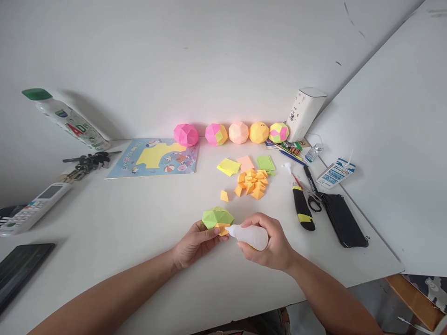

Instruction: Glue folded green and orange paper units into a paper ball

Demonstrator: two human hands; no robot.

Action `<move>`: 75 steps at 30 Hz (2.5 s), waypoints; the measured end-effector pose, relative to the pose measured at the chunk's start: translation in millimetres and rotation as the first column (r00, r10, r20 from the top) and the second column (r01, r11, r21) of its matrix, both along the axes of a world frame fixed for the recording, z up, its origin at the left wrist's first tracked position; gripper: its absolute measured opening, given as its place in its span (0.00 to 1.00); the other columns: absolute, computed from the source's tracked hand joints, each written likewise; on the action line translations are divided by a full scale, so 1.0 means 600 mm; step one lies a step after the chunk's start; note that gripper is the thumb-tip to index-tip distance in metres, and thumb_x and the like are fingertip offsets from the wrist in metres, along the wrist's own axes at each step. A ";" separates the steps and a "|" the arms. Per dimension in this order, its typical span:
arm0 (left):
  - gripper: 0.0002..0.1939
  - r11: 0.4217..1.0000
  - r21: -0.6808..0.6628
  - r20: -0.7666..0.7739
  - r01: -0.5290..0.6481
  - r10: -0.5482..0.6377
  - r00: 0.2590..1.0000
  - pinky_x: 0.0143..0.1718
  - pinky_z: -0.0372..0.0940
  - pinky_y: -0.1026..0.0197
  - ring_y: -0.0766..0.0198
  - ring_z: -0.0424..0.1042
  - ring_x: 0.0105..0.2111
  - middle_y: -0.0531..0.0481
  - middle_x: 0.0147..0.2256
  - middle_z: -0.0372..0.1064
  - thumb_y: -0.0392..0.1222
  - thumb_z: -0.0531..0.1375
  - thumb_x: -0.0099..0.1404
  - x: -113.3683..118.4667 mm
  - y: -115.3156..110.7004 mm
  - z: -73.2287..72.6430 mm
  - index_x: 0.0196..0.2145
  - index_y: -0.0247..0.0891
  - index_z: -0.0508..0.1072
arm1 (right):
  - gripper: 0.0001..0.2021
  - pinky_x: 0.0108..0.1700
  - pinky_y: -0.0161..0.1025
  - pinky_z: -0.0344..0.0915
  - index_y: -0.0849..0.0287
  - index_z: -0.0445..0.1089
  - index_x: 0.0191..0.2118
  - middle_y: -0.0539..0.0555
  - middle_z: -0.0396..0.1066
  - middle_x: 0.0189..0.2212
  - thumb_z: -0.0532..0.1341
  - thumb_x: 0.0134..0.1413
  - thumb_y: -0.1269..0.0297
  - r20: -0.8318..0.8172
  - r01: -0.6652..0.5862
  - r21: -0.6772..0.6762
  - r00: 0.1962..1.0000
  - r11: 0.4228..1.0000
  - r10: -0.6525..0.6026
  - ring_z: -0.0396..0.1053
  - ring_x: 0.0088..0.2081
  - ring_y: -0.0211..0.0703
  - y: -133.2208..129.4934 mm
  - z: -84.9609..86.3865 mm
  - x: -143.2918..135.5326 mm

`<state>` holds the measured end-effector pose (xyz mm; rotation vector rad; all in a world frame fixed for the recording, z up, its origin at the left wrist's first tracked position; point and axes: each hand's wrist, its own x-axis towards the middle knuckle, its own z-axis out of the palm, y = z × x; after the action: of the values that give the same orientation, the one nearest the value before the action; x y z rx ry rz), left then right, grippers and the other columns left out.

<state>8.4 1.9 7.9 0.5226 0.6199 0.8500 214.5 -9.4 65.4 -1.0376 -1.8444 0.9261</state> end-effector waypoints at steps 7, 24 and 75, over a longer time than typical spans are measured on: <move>0.09 1.000 0.004 0.007 -0.012 0.012 1.000 0.43 0.63 0.59 0.64 0.70 0.33 0.46 0.32 0.73 0.36 0.65 0.55 0.001 0.000 0.000 0.35 0.32 0.76 | 0.13 0.23 0.35 0.59 0.53 0.61 0.37 0.47 0.63 0.25 0.63 0.43 0.71 0.010 0.053 0.163 0.998 0.985 -0.056 0.60 0.23 0.37 0.000 -0.007 0.001; 0.08 1.000 0.011 0.020 -0.003 0.003 1.000 0.42 0.63 0.60 0.64 0.70 0.34 0.46 0.30 0.73 0.36 0.65 0.56 0.001 0.000 0.000 0.35 0.32 0.75 | 0.14 0.24 0.36 0.63 0.55 0.64 0.38 0.50 0.67 0.26 0.66 0.45 0.61 0.014 0.062 0.148 0.998 0.987 -0.065 0.64 0.25 0.40 0.005 -0.009 0.003; 0.09 0.999 0.016 -0.009 0.049 -0.049 0.999 0.44 0.64 0.58 0.62 0.71 0.35 0.44 0.33 0.72 0.36 0.64 0.56 0.000 0.002 0.001 0.36 0.30 0.75 | 0.12 0.29 0.32 0.65 0.52 0.64 0.37 0.49 0.65 0.32 0.65 0.45 0.66 -0.111 0.241 -0.017 0.964 0.970 -0.241 0.65 0.29 0.38 0.000 -0.026 0.001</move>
<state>8.3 2.8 8.8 0.5540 0.6063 0.8071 214.9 -9.5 49.5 -1.1587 -1.5834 0.8243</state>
